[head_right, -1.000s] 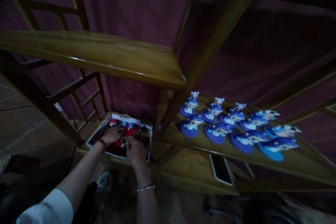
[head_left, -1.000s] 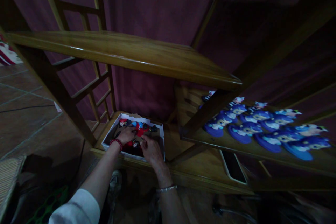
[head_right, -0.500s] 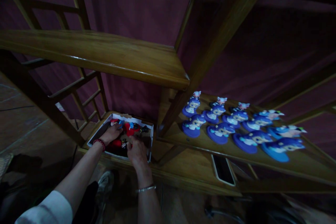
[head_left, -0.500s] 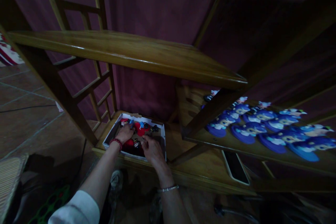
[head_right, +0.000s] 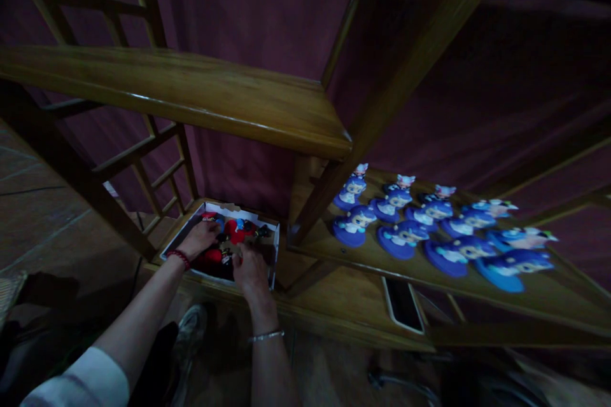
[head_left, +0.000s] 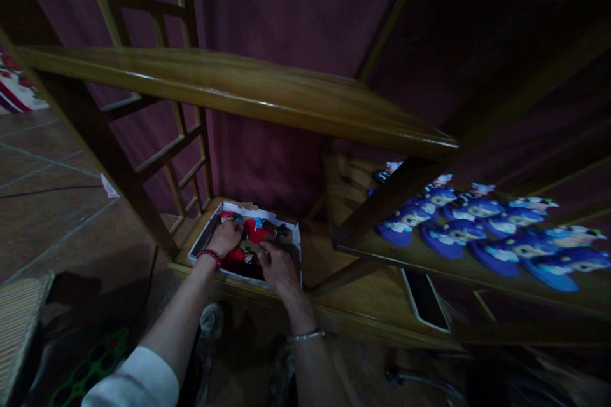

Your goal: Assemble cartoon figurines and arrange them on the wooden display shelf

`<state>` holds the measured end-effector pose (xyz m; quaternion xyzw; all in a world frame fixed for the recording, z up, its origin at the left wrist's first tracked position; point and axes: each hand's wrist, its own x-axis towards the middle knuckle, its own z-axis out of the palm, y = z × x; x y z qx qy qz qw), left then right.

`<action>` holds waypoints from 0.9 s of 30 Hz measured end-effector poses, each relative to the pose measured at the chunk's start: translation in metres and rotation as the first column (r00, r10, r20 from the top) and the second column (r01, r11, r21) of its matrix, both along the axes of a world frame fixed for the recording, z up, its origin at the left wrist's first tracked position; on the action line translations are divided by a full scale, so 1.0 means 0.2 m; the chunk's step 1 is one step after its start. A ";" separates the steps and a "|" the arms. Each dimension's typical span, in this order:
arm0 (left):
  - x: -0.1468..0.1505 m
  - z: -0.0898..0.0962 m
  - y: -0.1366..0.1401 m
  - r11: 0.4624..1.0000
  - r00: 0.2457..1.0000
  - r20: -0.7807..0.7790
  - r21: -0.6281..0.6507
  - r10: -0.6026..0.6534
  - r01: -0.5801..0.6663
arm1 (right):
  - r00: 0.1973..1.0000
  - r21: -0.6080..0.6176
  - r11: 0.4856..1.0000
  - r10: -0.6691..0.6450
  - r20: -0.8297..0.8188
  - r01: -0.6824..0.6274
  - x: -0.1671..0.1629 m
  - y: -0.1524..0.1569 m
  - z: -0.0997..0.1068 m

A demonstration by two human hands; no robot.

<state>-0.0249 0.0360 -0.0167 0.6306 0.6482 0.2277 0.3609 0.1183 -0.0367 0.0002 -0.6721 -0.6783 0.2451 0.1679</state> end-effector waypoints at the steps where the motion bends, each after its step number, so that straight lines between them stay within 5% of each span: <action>1: -0.01 0.00 0.00 1.000 1.000 0.025 -0.007 0.019 -0.019 | 1.000 -0.004 1.000 0.001 0.001 -0.001 0.00 0.00 0.00; 9: -0.04 -0.05 0.00 0.991 0.961 0.243 -0.005 0.132 -0.135 | 1.000 -0.017 1.000 -0.005 -0.012 0.005 0.00 0.00 0.00; 16: -0.01 -0.05 -0.01 0.997 0.963 0.257 -0.007 0.081 -0.082 | 1.000 0.022 1.000 -0.006 -0.020 0.006 0.00 0.01 -0.01; 20: 0.06 -0.01 -0.05 0.996 0.890 0.454 -0.089 0.041 -0.001 | 0.999 0.013 0.999 -0.042 -0.024 0.042 0.00 0.01 0.00; 27: 0.12 0.00 -0.08 0.995 0.838 0.545 -0.088 0.012 0.043 | 0.989 0.036 0.996 -0.079 -0.122 0.084 0.02 0.02 0.00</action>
